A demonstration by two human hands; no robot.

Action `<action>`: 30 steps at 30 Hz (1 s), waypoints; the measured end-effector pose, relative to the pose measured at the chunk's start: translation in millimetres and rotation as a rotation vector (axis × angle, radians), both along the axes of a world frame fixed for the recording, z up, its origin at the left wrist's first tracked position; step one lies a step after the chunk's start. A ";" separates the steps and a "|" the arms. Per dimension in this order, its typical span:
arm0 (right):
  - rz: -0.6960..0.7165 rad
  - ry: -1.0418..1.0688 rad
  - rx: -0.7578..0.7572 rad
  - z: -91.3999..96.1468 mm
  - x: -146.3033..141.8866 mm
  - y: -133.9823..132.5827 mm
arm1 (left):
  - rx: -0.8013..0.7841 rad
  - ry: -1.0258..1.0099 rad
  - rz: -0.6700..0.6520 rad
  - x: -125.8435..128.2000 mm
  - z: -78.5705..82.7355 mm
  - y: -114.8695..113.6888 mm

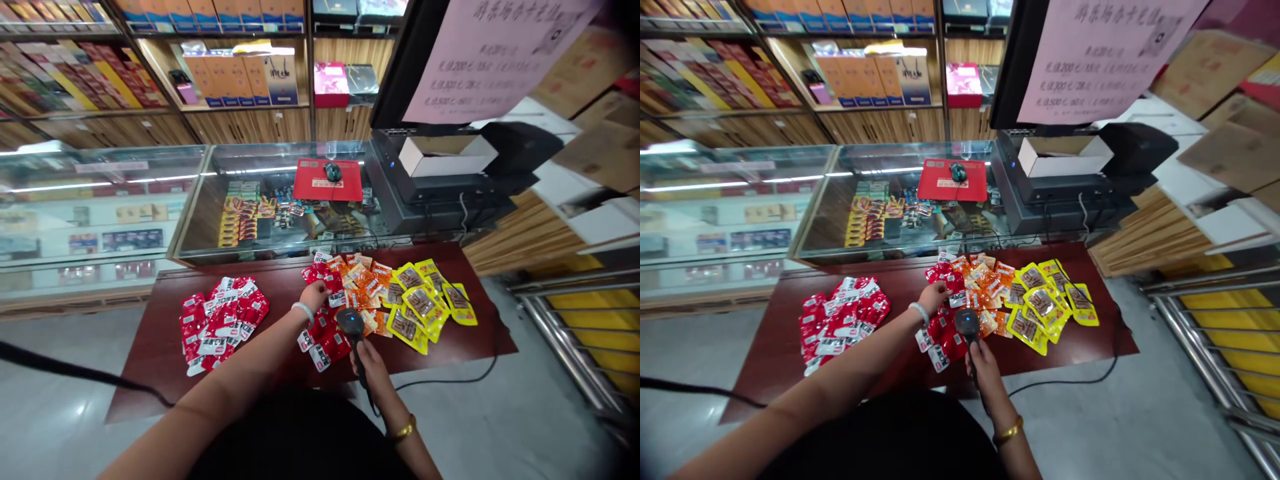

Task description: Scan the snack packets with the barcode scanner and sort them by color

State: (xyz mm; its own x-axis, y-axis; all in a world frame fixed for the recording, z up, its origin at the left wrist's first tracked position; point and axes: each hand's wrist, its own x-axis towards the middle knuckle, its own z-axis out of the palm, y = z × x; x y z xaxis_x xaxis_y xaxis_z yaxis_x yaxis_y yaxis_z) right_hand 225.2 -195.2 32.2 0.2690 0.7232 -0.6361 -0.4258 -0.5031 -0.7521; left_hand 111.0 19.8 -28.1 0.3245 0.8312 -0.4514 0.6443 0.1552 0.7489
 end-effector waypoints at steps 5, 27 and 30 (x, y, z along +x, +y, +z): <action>0.081 0.003 0.059 6.8 -9.8 22.7 | -0.173 -0.236 0.129 -43.5 1.8 -14.6; 0.702 0.134 0.098 15.5 -165.7 111.6 | -0.140 -0.334 0.531 -276.1 25.5 -69.6; 0.716 0.102 0.091 14.3 -169.0 111.1 | -0.113 -0.227 0.664 -306.9 25.7 -58.5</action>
